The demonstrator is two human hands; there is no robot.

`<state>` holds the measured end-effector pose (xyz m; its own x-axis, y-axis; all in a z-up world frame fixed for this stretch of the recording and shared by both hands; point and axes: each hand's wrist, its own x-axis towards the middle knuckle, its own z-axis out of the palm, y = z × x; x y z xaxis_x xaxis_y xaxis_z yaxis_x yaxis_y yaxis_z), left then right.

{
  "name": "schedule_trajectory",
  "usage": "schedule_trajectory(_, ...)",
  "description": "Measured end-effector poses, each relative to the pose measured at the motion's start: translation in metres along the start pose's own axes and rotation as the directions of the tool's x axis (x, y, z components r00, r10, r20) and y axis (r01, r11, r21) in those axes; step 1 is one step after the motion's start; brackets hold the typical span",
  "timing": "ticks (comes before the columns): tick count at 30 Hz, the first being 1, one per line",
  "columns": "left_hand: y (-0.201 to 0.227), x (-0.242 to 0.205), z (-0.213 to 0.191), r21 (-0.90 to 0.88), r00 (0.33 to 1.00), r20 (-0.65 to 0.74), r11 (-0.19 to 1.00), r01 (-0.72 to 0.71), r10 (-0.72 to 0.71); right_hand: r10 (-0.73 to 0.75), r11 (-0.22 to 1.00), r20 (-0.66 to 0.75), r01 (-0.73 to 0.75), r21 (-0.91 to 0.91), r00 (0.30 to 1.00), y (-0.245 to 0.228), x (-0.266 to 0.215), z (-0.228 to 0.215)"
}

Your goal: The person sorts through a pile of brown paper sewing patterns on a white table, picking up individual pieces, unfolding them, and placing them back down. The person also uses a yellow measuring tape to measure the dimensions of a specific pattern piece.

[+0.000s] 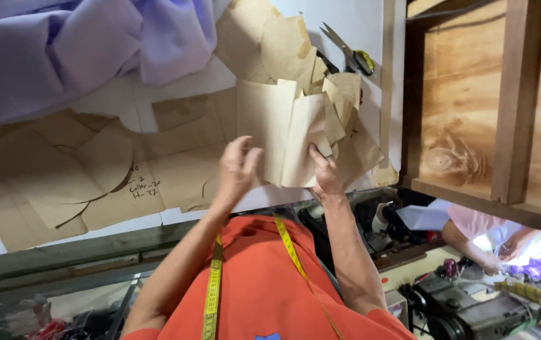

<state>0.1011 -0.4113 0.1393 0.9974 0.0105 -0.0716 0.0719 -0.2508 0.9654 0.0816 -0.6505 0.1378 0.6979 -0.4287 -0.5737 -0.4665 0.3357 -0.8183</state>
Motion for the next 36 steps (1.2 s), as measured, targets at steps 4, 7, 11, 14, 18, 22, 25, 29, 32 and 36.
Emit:
schedule_trajectory(4, 0.048, 0.015, 0.0, -0.016, 0.853, 0.315, 0.897, 0.443, -0.416, 0.16, 0.958, 0.056, -0.168, 0.233, 0.986, -0.051, -0.049, 0.058)
schedule_trajectory(7, 0.034, 0.021, 0.012, -0.034, 0.689, 0.443, 0.758, 0.652, -0.573, 0.23, 0.948, 0.107, -0.248, 0.202, 0.967, -0.04, -0.036, 0.043)
schedule_trajectory(11, 0.004, 0.02, 0.028, -0.467, 0.711, 0.465, 0.536, 0.703, -0.527, 0.248, 0.952, 0.128, -0.266, 0.15, 0.96, -0.037, -0.052, 0.043)
schedule_trajectory(14, -0.015, 0.024, 0.006, -0.572, 0.691, 0.462, 0.408, 0.711, -0.556, 0.237, 0.968, 0.033, -0.234, -0.088, 0.971, -0.059, -0.072, 0.032)
schedule_trajectory(18, -0.096, 0.03, -0.018, -0.537, 0.638, 0.332, 0.416, 0.734, -0.695, -0.166, 0.972, -0.034, 0.158, -0.177, 0.985, -0.152, -0.11, 0.07)
schedule_trajectory(22, -0.062, 0.033, -0.062, -0.428, 0.624, 0.249, 0.494, 0.757, -0.741, -0.092, 0.985, -0.092, 0.104, 0.135, 0.992, -0.048, 0.009, -0.041)
schedule_trajectory(25, -0.018, 0.035, -0.089, -0.288, 0.602, 0.168, 0.545, 0.787, -0.781, -0.093, 0.987, -0.073, 0.101, 0.127, 0.993, -0.044, 0.018, -0.05)
schedule_trajectory(29, 0.016, 0.04, -0.11, -0.132, 0.516, 0.177, 0.499, 0.856, -0.838, -0.116, 0.991, -0.143, 0.123, 0.047, 0.983, -0.013, 0.048, -0.086)
schedule_trajectory(32, -0.003, 0.034, -0.12, -0.129, 0.577, 0.14, 0.563, 0.816, -0.805, -0.114, 0.991, -0.139, 0.122, 0.05, 0.984, 0.005, 0.064, -0.104)
schedule_trajectory(36, -0.049, 0.024, -0.125, -0.324, 0.752, 0.057, 0.701, 0.636, -0.656, -0.114, 0.992, -0.133, 0.12, 0.041, 0.985, 0.028, 0.076, -0.11)
